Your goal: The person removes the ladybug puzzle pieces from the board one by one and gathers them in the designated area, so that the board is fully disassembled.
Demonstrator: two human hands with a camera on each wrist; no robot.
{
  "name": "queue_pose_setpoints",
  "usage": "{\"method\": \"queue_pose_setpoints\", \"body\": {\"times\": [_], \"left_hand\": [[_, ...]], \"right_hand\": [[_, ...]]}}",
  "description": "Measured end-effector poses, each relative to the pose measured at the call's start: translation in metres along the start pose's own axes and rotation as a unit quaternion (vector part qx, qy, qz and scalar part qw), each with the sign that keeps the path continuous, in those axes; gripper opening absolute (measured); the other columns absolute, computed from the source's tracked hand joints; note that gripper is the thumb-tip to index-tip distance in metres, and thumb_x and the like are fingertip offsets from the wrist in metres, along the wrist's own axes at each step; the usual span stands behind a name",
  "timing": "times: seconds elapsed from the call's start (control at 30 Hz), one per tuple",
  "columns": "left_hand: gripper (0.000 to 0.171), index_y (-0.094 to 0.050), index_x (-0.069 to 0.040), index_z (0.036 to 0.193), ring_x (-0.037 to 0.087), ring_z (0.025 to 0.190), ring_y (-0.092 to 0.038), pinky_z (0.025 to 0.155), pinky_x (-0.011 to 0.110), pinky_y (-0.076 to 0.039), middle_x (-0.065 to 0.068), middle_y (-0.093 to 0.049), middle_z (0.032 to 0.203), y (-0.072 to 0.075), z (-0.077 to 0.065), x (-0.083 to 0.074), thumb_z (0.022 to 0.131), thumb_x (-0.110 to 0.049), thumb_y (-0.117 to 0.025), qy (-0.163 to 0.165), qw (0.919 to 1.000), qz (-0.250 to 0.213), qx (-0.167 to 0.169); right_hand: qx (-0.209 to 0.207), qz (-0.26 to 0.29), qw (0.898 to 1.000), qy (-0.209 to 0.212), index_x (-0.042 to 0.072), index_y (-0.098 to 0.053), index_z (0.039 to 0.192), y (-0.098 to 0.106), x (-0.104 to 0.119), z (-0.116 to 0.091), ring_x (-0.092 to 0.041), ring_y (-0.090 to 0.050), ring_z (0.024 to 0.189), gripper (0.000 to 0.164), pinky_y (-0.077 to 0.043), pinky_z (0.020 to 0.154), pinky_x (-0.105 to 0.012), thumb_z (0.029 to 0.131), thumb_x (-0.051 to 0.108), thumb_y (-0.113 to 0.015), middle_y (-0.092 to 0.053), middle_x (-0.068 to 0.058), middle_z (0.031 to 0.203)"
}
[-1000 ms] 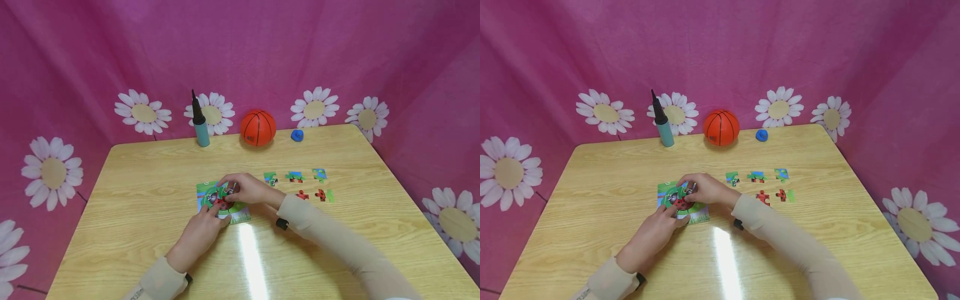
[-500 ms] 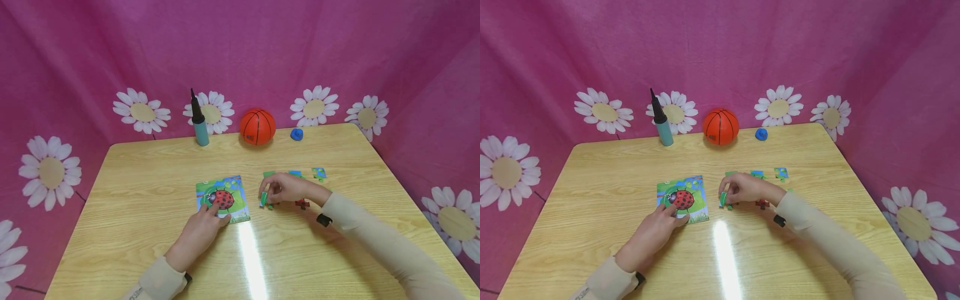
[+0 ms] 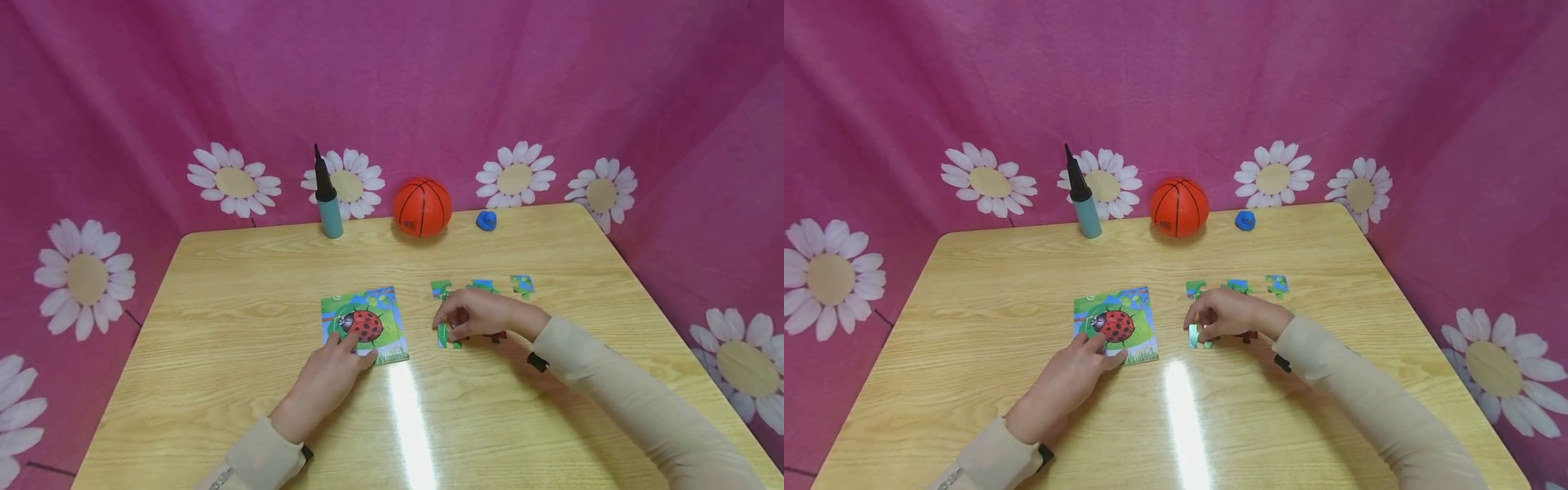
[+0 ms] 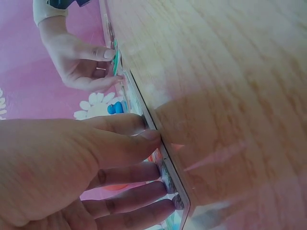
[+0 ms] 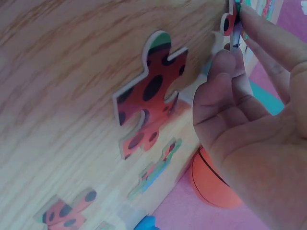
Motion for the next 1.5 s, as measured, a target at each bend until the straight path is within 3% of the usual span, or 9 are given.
{"method": "queue_pose_setpoints", "body": {"times": [0.3, 0.47, 0.57, 0.7, 0.83, 0.97, 1.07, 1.27, 1.5], "left_hand": [[0.041, -0.079, -0.027, 0.124, 0.038, 0.096, -0.066, 0.061, 0.044, -0.062, 0.018, -0.072, 0.125, 0.0, 0.0, -0.001, 0.095, 0.001, -0.07, 0.004, 1.0, -0.001, 0.003], [0.041, -0.079, -0.028, 0.124, 0.036, 0.094, -0.064, 0.057, 0.042, -0.06, 0.017, -0.072, 0.123, 0.0, 0.0, 0.0, 0.095, 0.001, -0.07, 0.006, 1.0, 0.002, 0.003], [0.041, -0.079, -0.029, 0.123, 0.035, 0.093, -0.065, 0.056, 0.041, -0.059, 0.016, -0.072, 0.122, 0.0, 0.0, 0.002, 0.095, 0.0, -0.07, 0.008, 1.0, 0.005, 0.003], [0.042, -0.079, -0.031, 0.123, 0.034, 0.095, -0.066, 0.06, 0.042, -0.06, 0.013, -0.071, 0.12, 0.001, 0.001, 0.006, 0.094, -0.001, -0.072, 0.003, 1.0, 0.006, 0.003], [0.042, -0.079, -0.032, 0.124, 0.033, 0.098, -0.065, 0.065, 0.041, -0.06, 0.014, -0.071, 0.122, 0.001, 0.001, 0.01, 0.093, -0.003, -0.074, -0.013, 0.9999, 0.006, 0.008], [0.04, -0.078, -0.032, 0.126, 0.037, 0.107, -0.063, 0.071, 0.047, -0.061, 0.018, -0.068, 0.129, 0.001, 0.001, 0.014, 0.095, -0.006, -0.073, -0.017, 0.9995, -0.018, 0.02], [0.035, -0.078, -0.031, 0.127, 0.04, 0.111, -0.062, 0.079, 0.051, -0.061, 0.025, -0.064, 0.134, 0.001, 0.001, 0.015, 0.1, -0.011, -0.07, -0.012, 0.9983, -0.051, 0.025], [0.028, -0.079, -0.032, 0.124, 0.038, 0.106, -0.062, 0.08, 0.05, -0.061, 0.026, -0.064, 0.133, 0.001, 0.001, 0.015, 0.103, -0.018, -0.067, -0.009, 0.997, -0.076, 0.006], [0.03, -0.082, -0.031, 0.116, 0.033, 0.099, -0.068, 0.073, 0.046, -0.062, 0.016, -0.073, 0.119, 0.002, 0.004, 0.015, 0.097, -0.01, -0.073, -0.001, 0.9986, -0.052, 0.005]], "right_hand": [[-0.012, -0.017, 1.0, 0.023, 0.017, -0.081, 0.111, -0.004, -0.001, 0.0, -0.006, -0.055, 0.074, 0.021, -0.049, 0.066, -0.021, 0.091, 0.011, -0.082, -0.065, 0.0, 0.089], [-0.051, 0.017, 0.998, 0.025, 0.012, -0.077, 0.117, -0.001, 0.003, 0.007, -0.01, -0.054, 0.069, 0.019, -0.048, 0.063, -0.022, 0.098, 0.016, -0.075, -0.066, 0.0, 0.083], [-0.085, 0.011, 0.996, 0.026, 0.008, -0.073, 0.12, 0.001, 0.011, 0.017, -0.009, -0.055, 0.071, 0.022, -0.05, 0.065, -0.023, 0.102, 0.022, -0.071, -0.067, 0.0, 0.086], [-0.119, -0.021, 0.992, 0.036, 0.005, -0.072, 0.124, -0.004, 0.03, 0.035, -0.015, -0.066, 0.092, 0.029, -0.059, 0.082, -0.033, 0.102, 0.024, -0.071, -0.072, -0.005, 0.107], [-0.116, -0.096, 0.987, 0.055, 0.003, -0.072, 0.128, -0.019, 0.053, 0.052, -0.028, -0.065, 0.117, 0.033, -0.056, 0.102, -0.046, 0.102, 0.024, -0.07, -0.069, -0.013, 0.125], [-0.084, -0.189, 0.976, 0.062, 0.004, -0.07, 0.131, -0.038, 0.071, 0.065, -0.027, -0.059, 0.122, 0.04, -0.052, 0.107, -0.043, 0.101, 0.03, -0.072, -0.064, -0.012, 0.13], [-0.064, -0.212, 0.974, 0.05, 0.005, -0.071, 0.129, -0.046, 0.079, 0.071, -0.024, -0.058, 0.114, 0.042, -0.053, 0.102, -0.039, 0.096, 0.03, -0.078, -0.063, -0.011, 0.124], [-0.054, -0.153, 0.986, -0.025, 0.004, -0.073, 0.124, -0.047, 0.086, 0.075, -0.022, -0.059, 0.099, 0.04, -0.055, 0.089, -0.039, 0.089, 0.02, -0.085, -0.068, -0.013, 0.112], [-0.064, -0.076, 0.991, -0.09, 0.003, -0.069, 0.12, -0.047, 0.084, 0.076, -0.026, -0.066, 0.106, 0.043, -0.056, 0.094, -0.043, 0.086, 0.019, -0.088, -0.072, -0.013, 0.11]]}}
Point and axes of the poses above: each hand's wrist, its own z-axis towards the middle knuckle, its own y-axis out of the back of the hand, x = y × z, the point moved 3 cm from there along z, towards the middle knuckle
